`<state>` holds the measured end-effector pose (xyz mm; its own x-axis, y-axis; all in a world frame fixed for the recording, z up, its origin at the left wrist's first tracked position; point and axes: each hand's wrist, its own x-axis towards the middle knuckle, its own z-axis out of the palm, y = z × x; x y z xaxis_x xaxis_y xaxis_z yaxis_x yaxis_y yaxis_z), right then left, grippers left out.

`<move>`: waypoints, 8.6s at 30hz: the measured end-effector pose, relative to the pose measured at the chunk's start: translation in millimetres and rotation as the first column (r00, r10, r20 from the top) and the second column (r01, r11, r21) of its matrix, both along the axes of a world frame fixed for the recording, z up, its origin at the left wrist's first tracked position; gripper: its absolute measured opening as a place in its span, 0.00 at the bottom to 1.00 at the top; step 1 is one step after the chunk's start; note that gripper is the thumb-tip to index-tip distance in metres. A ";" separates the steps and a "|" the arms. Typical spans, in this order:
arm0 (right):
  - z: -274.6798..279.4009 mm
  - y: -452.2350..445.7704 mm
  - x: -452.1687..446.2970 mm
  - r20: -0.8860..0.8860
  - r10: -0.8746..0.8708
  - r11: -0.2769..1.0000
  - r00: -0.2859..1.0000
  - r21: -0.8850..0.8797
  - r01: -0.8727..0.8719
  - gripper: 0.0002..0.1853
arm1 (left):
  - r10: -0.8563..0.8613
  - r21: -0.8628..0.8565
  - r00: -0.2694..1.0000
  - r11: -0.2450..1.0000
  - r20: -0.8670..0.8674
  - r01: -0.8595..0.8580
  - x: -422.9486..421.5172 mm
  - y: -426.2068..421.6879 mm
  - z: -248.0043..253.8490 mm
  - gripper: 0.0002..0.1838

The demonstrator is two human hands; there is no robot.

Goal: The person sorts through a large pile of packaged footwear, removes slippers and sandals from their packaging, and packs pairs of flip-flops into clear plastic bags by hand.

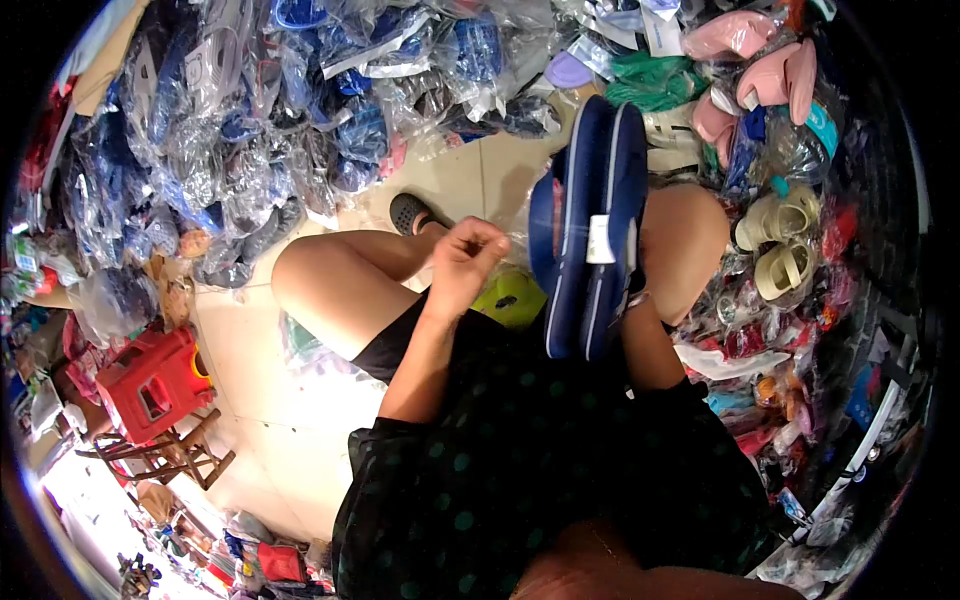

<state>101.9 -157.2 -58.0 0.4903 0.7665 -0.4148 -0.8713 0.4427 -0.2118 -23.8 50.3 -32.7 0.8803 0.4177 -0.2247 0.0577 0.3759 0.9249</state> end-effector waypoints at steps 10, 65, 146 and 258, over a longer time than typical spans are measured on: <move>3.8 0.0 -8.2 -0.008 -0.007 1.000 1.000 0.022 0.008 0.26 | -0.031 -0.009 0.999 0.999 -0.022 0.031 21.2 -10.2 23.4 0.22; 69.0 74.7 -39.1 0.400 0.885 0.463 -0.237 -0.799 0.383 0.33 | 0.302 0.928 0.948 0.371 -0.098 -0.022 9.5 26.4 30.6 0.08; -317.8 127.7 194.2 -0.144 0.314 0.652 0.939 -0.686 -0.323 0.38 | 0.608 0.403 0.596 0.794 -0.524 -0.455 -83.0 140.0 9.6 0.27; 131.6 60.7 -24.8 0.942 0.263 0.936 -0.208 -0.196 0.294 0.06 | 0.040 0.795 0.999 0.606 0.013 -0.035 -72.2 20.5 97.4 0.07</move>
